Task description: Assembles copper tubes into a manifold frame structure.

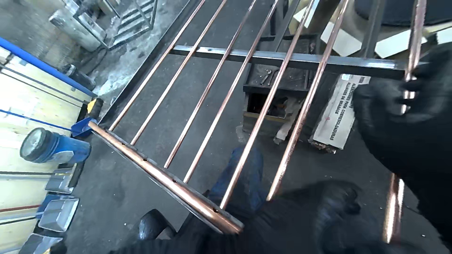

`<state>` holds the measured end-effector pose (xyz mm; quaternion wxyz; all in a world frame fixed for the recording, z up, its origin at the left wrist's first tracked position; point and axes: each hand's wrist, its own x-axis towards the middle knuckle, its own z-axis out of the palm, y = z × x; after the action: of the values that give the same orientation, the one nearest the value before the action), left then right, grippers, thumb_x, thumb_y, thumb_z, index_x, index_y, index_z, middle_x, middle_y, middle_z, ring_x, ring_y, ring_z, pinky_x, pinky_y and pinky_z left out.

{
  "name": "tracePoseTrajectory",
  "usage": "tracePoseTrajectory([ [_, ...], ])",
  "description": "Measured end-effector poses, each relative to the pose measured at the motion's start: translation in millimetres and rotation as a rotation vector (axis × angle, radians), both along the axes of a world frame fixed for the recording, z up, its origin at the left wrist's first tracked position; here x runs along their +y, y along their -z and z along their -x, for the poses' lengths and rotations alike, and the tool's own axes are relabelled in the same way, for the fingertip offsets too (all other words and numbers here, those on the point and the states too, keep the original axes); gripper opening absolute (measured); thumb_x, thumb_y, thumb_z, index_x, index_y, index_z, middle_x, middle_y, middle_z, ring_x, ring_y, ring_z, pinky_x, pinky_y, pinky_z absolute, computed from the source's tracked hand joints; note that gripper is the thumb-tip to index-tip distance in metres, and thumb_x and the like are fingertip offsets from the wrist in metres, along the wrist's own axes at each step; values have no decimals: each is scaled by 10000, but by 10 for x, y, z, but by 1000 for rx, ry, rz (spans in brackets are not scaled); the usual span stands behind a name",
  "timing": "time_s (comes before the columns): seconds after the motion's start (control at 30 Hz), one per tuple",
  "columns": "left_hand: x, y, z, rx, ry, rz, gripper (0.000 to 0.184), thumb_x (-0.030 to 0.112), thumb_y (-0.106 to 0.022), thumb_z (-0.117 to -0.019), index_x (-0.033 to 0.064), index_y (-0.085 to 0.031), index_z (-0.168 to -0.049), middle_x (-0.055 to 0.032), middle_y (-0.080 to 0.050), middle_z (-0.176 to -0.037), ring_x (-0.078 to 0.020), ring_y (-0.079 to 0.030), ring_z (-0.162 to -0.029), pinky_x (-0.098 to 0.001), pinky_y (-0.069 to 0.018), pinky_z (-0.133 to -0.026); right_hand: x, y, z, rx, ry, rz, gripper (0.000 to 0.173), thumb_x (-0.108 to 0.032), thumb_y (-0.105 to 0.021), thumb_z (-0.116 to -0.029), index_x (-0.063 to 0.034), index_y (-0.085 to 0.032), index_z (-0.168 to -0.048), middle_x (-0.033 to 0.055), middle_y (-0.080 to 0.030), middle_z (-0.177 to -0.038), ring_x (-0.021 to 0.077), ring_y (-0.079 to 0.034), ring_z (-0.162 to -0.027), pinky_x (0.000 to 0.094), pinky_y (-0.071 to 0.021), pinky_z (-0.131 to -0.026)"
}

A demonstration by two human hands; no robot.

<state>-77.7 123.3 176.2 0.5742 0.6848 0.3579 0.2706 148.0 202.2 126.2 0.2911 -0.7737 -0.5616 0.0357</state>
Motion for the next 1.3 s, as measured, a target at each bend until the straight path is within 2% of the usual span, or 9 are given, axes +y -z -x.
tracePoseTrajectory([
  [0.07, 203, -43, 236, -134, -102, -16, 334, 128, -643, -1004, -43, -621, -1289, -86, -726, -1131, -103, -705, -966, -275, -605, -843, 95, -141, 270, 99, -140, 10, 740, -580, -487, -1002, -24, -374, -1477, 315, -543, -1323, 516, -602, -1112, 726, -467, -850],
  [0.13, 350, 38, 399, -45, -145, -44, 323, 142, -628, -1013, 34, -608, -1316, -52, -714, -1139, -102, -703, -951, -270, -616, -820, 231, -165, 477, 396, -154, 154, 585, -544, -524, -1016, -62, -511, -1348, 209, -654, -1093, 377, -674, -906, 628, -536, -753],
  [0.2, 385, 164, 478, 62, -147, -19, 424, 258, -630, -1024, 82, -566, -1405, -57, -675, -1244, -133, -684, -1062, -311, -605, -904, 386, -97, 607, 841, -87, 273, 458, -544, -532, -1020, -114, -598, -1164, 73, -643, -865, 188, -646, -693, 399, -568, -610],
  [0.27, 354, 278, 502, 140, -104, 34, 564, 375, -627, -1021, 74, -494, -1479, -88, -636, -1325, -157, -658, -1150, -346, -585, -975, 498, -32, 666, 1297, -9, 293, 384, -499, -588, -995, -128, -607, -1089, 39, -642, -808, 164, -654, -650, 356, -590, -591],
  [0.33, 349, 315, 509, 203, 4, 119, 619, 407, -614, -1024, 55, -448, -1505, -96, -636, -1325, -146, -659, -1134, -337, -574, -974, 523, 34, 677, 1465, 2, 234, 269, -453, -618, -983, -184, -607, -1002, -16, -551, -721, 113, -571, -573, 308, -559, -551],
  [0.43, 385, 320, 485, 172, 232, 305, 461, 260, -609, -1041, 52, -498, -1436, -71, -675, -1054, -122, -663, -876, -308, -587, -798, 495, 107, 633, 1479, -1, 201, 202, -406, -619, -976, -240, -553, -884, -81, -424, -635, 36, -411, -474, 213, -426, -448],
  [0.57, 309, 455, 434, 188, 359, 420, 308, 249, -566, -1059, 41, -601, -1283, -76, -690, -965, -148, -678, -822, -346, -595, -760, 415, 174, 591, 1424, -59, 206, 226, -401, -593, -997, -252, -553, -831, -96, -377, -580, 17, -334, -429, 178, -326, -397],
  [0.87, 278, 563, 422, 115, 337, 393, 294, 320, -595, -1042, 29, -633, -1025, -54, -642, -799, -146, -636, -716, -347, -555, -690, 347, 109, 648, 1224, 99, 194, 204, -391, -587, -1015, -231, -544, -897, -82, -392, -587, 41, -354, -432, 204, -353, -402],
  [1.3, 280, 672, 418, 199, 347, 357, 245, 291, -605, -1031, 60, -637, -956, -49, -613, -772, -158, -618, -708, -357, -536, -653, 315, 214, 729, 1080, 141, 189, 179, -358, -646, -988, -200, -567, -963, -47, -495, -650, 52, -376, -443, 223, -354, -401],
])
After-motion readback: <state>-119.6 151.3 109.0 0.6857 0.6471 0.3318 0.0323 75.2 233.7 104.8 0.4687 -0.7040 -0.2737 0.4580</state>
